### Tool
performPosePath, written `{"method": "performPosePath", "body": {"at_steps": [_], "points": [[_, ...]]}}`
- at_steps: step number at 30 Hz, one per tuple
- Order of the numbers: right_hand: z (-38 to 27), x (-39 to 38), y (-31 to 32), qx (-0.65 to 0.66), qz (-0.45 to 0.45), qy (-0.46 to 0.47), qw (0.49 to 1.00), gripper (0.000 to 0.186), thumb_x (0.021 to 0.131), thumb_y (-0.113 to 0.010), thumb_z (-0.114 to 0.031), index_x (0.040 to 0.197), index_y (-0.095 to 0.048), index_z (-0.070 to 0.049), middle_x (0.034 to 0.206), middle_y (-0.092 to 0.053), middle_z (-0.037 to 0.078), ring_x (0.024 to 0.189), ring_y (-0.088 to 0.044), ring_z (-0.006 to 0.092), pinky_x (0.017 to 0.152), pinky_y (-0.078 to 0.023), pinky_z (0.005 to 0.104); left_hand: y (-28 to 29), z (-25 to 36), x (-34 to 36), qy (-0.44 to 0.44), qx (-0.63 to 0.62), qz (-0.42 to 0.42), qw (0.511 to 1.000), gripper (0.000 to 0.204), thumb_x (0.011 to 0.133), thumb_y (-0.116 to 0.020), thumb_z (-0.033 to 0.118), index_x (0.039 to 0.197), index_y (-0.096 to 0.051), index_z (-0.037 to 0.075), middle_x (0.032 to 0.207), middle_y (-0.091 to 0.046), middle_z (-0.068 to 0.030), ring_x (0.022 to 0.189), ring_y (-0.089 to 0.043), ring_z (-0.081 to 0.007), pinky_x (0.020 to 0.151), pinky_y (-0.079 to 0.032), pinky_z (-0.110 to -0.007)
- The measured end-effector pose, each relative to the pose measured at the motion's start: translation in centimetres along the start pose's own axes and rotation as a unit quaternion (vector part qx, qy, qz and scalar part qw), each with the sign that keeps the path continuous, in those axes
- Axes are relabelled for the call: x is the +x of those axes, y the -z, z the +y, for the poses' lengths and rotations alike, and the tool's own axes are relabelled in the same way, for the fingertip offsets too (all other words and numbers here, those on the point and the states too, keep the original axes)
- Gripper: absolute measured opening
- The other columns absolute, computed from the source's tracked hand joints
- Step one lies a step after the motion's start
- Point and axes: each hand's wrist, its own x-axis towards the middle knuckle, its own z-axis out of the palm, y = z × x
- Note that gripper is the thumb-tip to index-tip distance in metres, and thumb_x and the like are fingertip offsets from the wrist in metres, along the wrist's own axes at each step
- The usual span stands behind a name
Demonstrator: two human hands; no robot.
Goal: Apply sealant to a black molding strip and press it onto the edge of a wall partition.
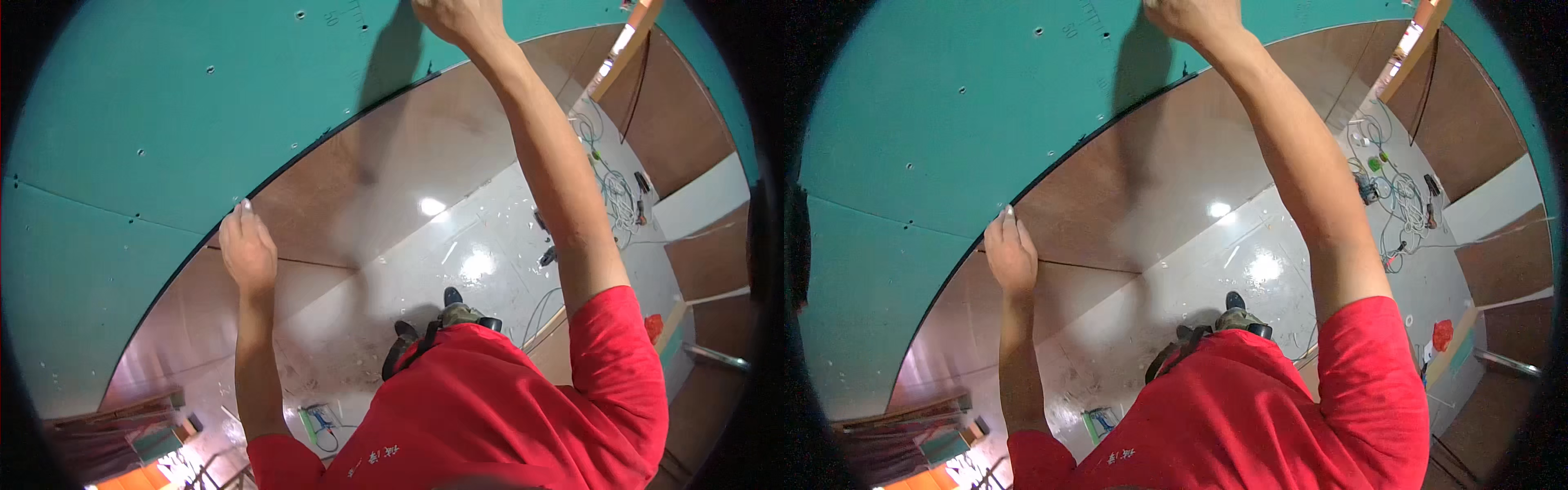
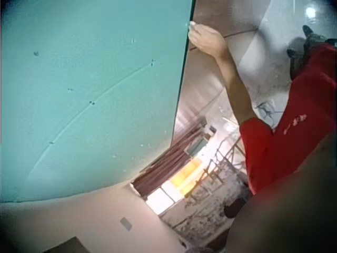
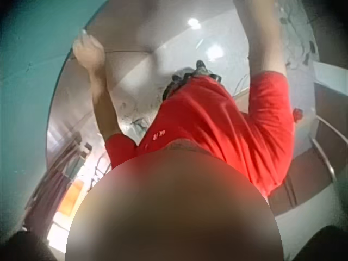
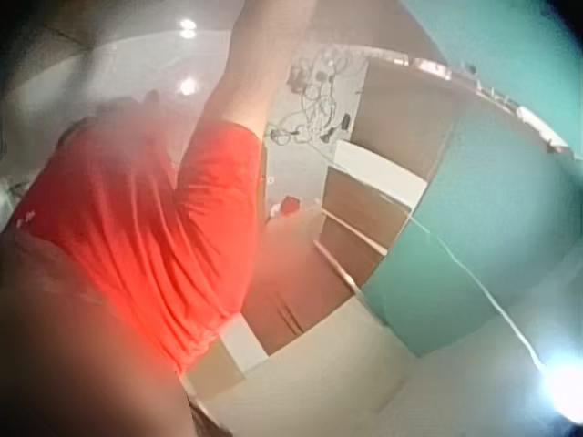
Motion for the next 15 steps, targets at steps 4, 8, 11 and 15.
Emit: {"method": "performPosePath", "body": {"at_steps": [4,8,11,15], "points": [[-3.5,-4.2,0.5,0.056,0.025,0.052,0.997,0.043,0.086,-0.066,-0.023,0.126,-0.062,-0.009,0.102,-0.066,0.017,0.075,-0.064,0.0278,0.066,-0.052,0.0382,0.2,0.1,0.6,0.005,-0.008,-0.015,1.0,0.033,0.091,-0.061,0.005,0.123,-0.061,-0.004,0.11,-0.062,-0.0182,0.102,-0.059,-0.0356,0.089,-0.048,-0.045],[-6.5,-7.5,2.8,0.779,-0.275,-0.107,0.553,0.059,0.101,-0.049,-0.049,0.143,-0.05,-0.007,0.1,-0.064,0.006,0.065,-0.051,0.0133,0.056,-0.041,0.0276,0.1,-0.8,-0.7,-0.008,-0.001,-0.007,1.0,0.034,0.092,-0.057,0.006,0.124,-0.059,-0.006,0.111,-0.062,-0.0196,0.102,-0.058,-0.0364,0.089,-0.048,-0.045],[-5.5,-7.2,2.5,0.902,-0.338,-0.087,0.253,0.075,0.102,-0.03,-0.064,0.148,-0.043,-0.007,0.104,-0.064,0.009,0.062,-0.044,0.0132,0.053,-0.034,0.0248,0.6,0.2,-0.1,-0.012,-0.002,-0.011,1.0,0.033,0.093,-0.056,0.005,0.122,-0.06,-0.008,0.111,-0.063,-0.0206,0.101,-0.058,-0.0372,0.089,-0.049,-0.045],[-7.1,-6.0,3.4,0.91,-0.33,-0.084,0.234,0.071,0.103,-0.032,-0.06,0.149,-0.041,-0.007,0.108,-0.065,0.011,0.063,-0.044,0.0129,0.054,-0.035,0.0247,1.0,0.2,-0.1,-0.006,0.0,-0.006,1.0,0.029,0.093,-0.055,0.005,0.118,-0.061,-0.01,0.112,-0.063,-0.021,0.102,-0.059,-0.0367,0.088,-0.049,-0.045]]}}
